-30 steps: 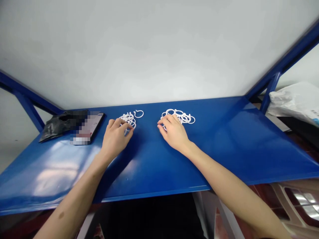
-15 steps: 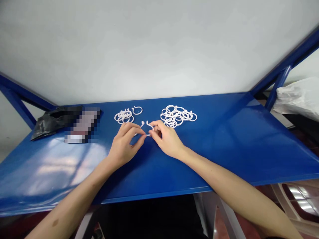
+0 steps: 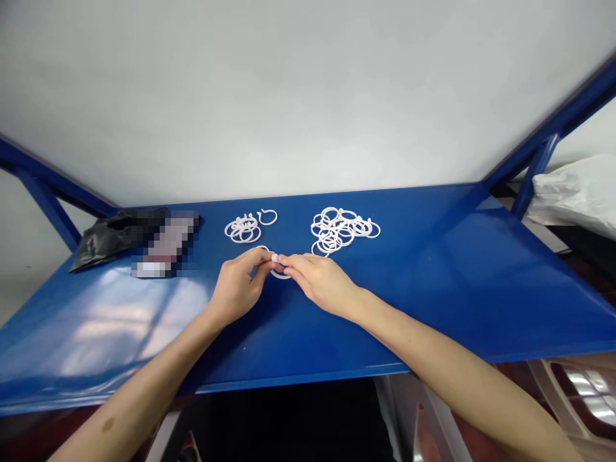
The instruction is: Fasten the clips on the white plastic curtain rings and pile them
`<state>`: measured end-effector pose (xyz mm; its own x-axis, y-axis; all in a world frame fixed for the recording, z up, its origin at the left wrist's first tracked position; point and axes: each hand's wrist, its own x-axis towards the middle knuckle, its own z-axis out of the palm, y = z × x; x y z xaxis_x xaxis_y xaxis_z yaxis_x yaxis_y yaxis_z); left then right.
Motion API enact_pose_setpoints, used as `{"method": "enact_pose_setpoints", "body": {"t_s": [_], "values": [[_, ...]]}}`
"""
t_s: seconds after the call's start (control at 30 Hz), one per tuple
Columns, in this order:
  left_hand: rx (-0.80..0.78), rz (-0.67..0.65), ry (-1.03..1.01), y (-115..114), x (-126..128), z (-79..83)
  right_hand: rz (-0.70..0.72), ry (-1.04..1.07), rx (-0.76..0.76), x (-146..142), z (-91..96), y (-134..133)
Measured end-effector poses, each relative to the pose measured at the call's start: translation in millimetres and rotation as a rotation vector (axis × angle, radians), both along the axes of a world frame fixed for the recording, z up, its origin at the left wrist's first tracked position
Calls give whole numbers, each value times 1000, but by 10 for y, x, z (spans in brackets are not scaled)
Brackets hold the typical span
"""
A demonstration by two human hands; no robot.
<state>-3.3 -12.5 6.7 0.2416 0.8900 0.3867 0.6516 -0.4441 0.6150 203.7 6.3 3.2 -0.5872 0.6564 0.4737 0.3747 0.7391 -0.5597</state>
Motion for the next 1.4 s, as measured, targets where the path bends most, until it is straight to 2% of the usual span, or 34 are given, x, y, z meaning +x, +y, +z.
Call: {"method": "enact_pose_setpoints", "body": {"t_s": [0.13,0.27,0.4,0.5,0.57,0.67,0.83,0.93,1.03,1.2,1.3,1.4], "values": [[105,29,122,-7,5,-36,-12,-68,47,6,-45,-7],[119,38,201,40,1,19,-83,-61,137,-15,-5,40],[175,75,311,124,-86,51,-270,-25,268,82,80,224],[141,121,419,169,-192,32,-447,-12,317,257,92,413],[106,118,471,181,-247,12,-509,-36,315,366,70,514],[72,75,527,190,-284,-17,-536,-86,274,439,29,575],[7,69,580,220,-265,-49,-510,-111,260,359,35,486],[9,70,516,221,-233,-30,-452,-95,257,274,63,387],[7,49,313,184,-186,36,-339,-79,213,174,74,265],[-201,-76,-161,104,-115,146,-190,-3,25,14,52,72],[-292,-90,-291,99,-100,133,-160,82,-58,-26,34,28],[-344,-56,-333,115,-97,89,-166,144,-89,-29,29,24]]}}
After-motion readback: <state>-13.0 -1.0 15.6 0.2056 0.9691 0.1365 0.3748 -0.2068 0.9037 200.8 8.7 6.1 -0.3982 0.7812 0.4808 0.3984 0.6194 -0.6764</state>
